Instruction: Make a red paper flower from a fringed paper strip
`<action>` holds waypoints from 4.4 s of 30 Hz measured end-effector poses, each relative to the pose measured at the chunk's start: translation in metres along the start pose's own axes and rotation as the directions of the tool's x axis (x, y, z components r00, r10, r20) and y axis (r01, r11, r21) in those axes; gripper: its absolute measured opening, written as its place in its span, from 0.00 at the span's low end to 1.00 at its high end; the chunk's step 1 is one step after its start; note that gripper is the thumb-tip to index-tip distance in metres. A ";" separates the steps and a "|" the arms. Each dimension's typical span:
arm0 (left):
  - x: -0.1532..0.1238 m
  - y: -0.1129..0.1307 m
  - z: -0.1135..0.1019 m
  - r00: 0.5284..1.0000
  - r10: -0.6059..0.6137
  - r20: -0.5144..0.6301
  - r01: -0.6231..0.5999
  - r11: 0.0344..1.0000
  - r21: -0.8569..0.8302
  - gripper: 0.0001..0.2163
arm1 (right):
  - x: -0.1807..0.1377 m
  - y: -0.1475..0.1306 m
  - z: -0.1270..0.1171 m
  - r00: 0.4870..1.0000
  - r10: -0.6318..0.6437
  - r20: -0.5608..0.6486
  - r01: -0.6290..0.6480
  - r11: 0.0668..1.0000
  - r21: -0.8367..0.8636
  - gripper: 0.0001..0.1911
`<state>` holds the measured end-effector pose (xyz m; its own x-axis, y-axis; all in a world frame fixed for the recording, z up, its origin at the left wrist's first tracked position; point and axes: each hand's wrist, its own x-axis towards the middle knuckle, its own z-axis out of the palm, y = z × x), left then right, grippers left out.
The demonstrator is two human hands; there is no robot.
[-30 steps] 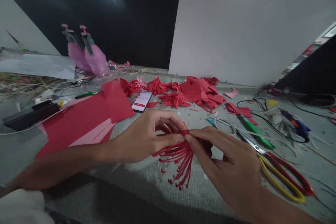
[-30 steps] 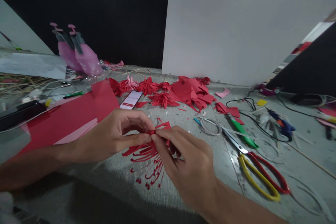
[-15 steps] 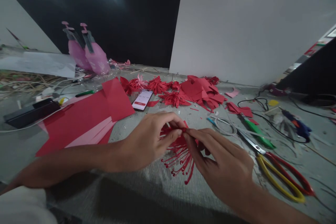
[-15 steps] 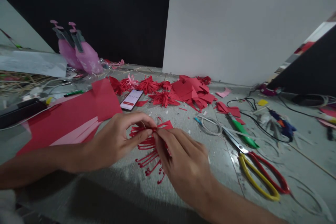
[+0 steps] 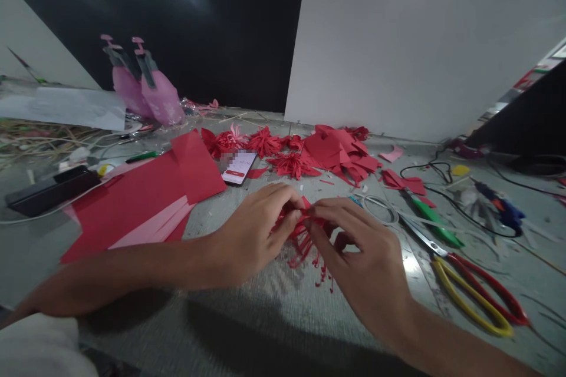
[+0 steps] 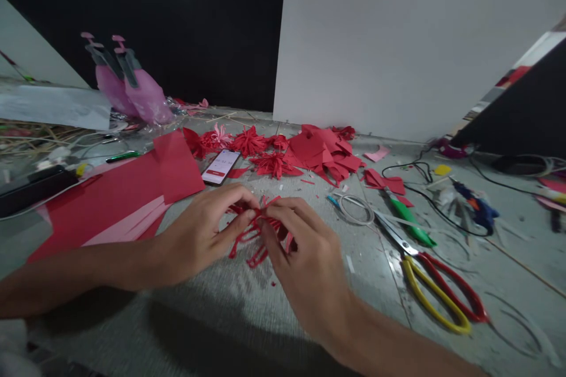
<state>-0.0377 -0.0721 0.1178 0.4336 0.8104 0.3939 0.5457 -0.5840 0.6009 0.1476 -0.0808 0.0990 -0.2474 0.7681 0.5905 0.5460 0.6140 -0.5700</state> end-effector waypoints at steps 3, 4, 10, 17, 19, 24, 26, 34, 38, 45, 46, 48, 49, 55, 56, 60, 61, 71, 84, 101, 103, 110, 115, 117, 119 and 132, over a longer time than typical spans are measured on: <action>0.001 0.001 -0.001 1.000 -0.023 0.008 0.023 0.999 -0.038 0.04 | 0.000 -0.001 0.001 1.000 0.009 -0.027 -0.009 1.000 -0.015 0.06; 0.001 0.001 -0.002 0.999 -0.036 0.007 0.036 0.998 -0.059 0.04 | 0.000 -0.001 0.001 1.000 0.018 -0.020 -0.019 1.000 -0.011 0.06; 0.003 0.007 -0.009 0.992 -0.116 0.052 0.124 0.973 -0.193 0.06 | 0.001 -0.001 -0.001 0.996 0.070 -0.059 -0.067 0.997 0.041 0.10; 0.005 0.012 -0.015 0.971 -0.185 0.149 0.223 0.927 -0.301 0.06 | 0.003 -0.003 -0.007 0.997 0.071 -0.007 -0.070 0.992 0.108 0.07; 0.005 0.012 -0.016 0.974 -0.172 0.149 0.212 0.923 -0.322 0.05 | 0.005 -0.004 -0.008 0.997 0.077 0.010 -0.078 0.989 0.126 0.08; 0.007 0.012 -0.016 0.980 -0.148 0.133 0.189 0.902 -0.388 0.04 | 0.008 -0.007 -0.011 0.995 0.094 0.031 -0.097 0.985 0.140 0.06; 0.007 0.011 -0.014 0.983 -0.157 0.096 0.183 0.893 -0.410 0.04 | 0.008 -0.008 -0.011 0.996 0.084 0.021 -0.086 0.985 0.151 0.07; 0.004 0.012 -0.012 0.992 -0.127 -0.023 0.112 0.935 -0.337 0.04 | 0.006 -0.007 -0.010 0.999 0.034 -0.008 -0.033 0.991 0.130 0.05; 0.005 0.009 -0.012 0.991 -0.137 -0.008 0.126 0.929 -0.347 0.05 | 0.004 -0.007 -0.011 1.000 0.010 0.005 -0.011 0.991 0.132 0.05; 0.005 0.007 -0.011 0.989 -0.148 0.021 0.144 0.905 -0.400 0.05 | 0.003 -0.006 -0.010 1.000 0.020 0.013 -0.021 0.991 0.135 0.06; 0.005 0.007 -0.011 0.988 -0.150 0.020 0.146 0.905 -0.399 0.04 | 0.004 -0.006 -0.009 1.000 0.020 0.013 -0.022 0.990 0.138 0.05; 0.006 0.009 -0.012 0.988 -0.154 0.019 0.149 0.902 -0.406 0.04 | 0.004 -0.006 -0.009 1.000 0.021 0.017 -0.023 0.990 0.143 0.05; 0.006 0.009 -0.012 0.987 -0.158 0.019 0.152 0.900 -0.408 0.04 | 0.004 -0.006 -0.010 1.000 0.021 0.016 -0.023 0.989 0.145 0.05; 0.005 0.011 -0.012 0.987 -0.163 0.012 0.153 0.897 -0.416 0.03 | 0.003 -0.007 -0.012 1.000 0.008 -0.027 -0.005 0.992 0.124 0.05; 0.005 0.011 -0.012 0.988 -0.156 0.011 0.146 0.897 -0.418 0.03 | 0.002 -0.007 -0.012 0.999 0.008 -0.039 -0.004 0.994 0.112 0.05; 0.007 0.009 -0.011 0.990 -0.140 -0.002 0.125 0.892 -0.435 0.03 | 0.001 -0.006 -0.009 0.998 0.016 -0.064 -0.011 0.998 0.068 0.07; 0.007 0.008 -0.011 0.990 -0.140 0.000 0.126 0.888 -0.442 0.03 | 0.001 -0.005 -0.009 0.997 0.025 -0.076 -0.020 0.998 0.058 0.10; 0.005 0.013 -0.011 0.992 -0.130 0.004 0.120 0.903 -0.413 0.05 | 0.007 -0.003 -0.014 0.997 -0.063 -0.047 0.066 0.995 0.074 0.05; 0.002 0.015 -0.008 0.992 -0.118 -0.048 0.101 0.956 -0.274 0.06 | 0.005 -0.008 -0.012 0.994 -0.066 -0.087 0.069 0.997 0.035 0.04; 0.002 0.016 -0.013 0.981 -0.160 0.111 0.190 0.904 -0.383 0.04 | 0.007 -0.006 -0.015 0.993 -0.059 -0.101 0.063 0.998 0.031 0.05; 0.002 0.017 -0.015 0.982 -0.152 0.115 0.185 0.903 -0.389 0.04 | 0.008 -0.006 -0.015 0.996 -0.064 -0.064 0.068 0.996 0.061 0.04; 0.004 0.018 -0.018 0.988 -0.112 0.106 0.146 0.903 -0.404 0.05 | 0.010 -0.009 -0.017 0.995 -0.087 -0.056 0.091 0.993 0.074 0.03; 0.005 0.015 -0.021 0.984 -0.131 0.121 0.169 0.900 -0.402 0.05 | 0.009 -0.011 -0.018 0.995 -0.088 -0.037 0.090 0.994 0.060 0.05; 0.005 0.015 -0.022 0.983 -0.130 0.126 0.170 0.903 -0.395 0.05 | 0.009 -0.012 -0.018 0.996 -0.084 -0.031 0.086 0.995 0.060 0.05; 0.005 0.015 -0.024 0.984 -0.132 0.121 0.169 0.909 -0.381 0.05 | 0.010 -0.012 -0.018 0.996 -0.087 -0.032 0.089 0.994 0.065 0.05; 0.003 0.018 -0.025 0.986 -0.136 0.092 0.160 0.924 -0.346 0.07 | 0.013 -0.010 -0.022 0.994 -0.109 0.031 0.108 0.993 0.052 0.04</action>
<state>-0.0441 -0.0795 0.1471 0.4191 0.8748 0.2430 0.3253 -0.3945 0.8594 0.1565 -0.0808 0.1246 -0.3302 0.7016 0.6314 0.4739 0.7018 -0.5320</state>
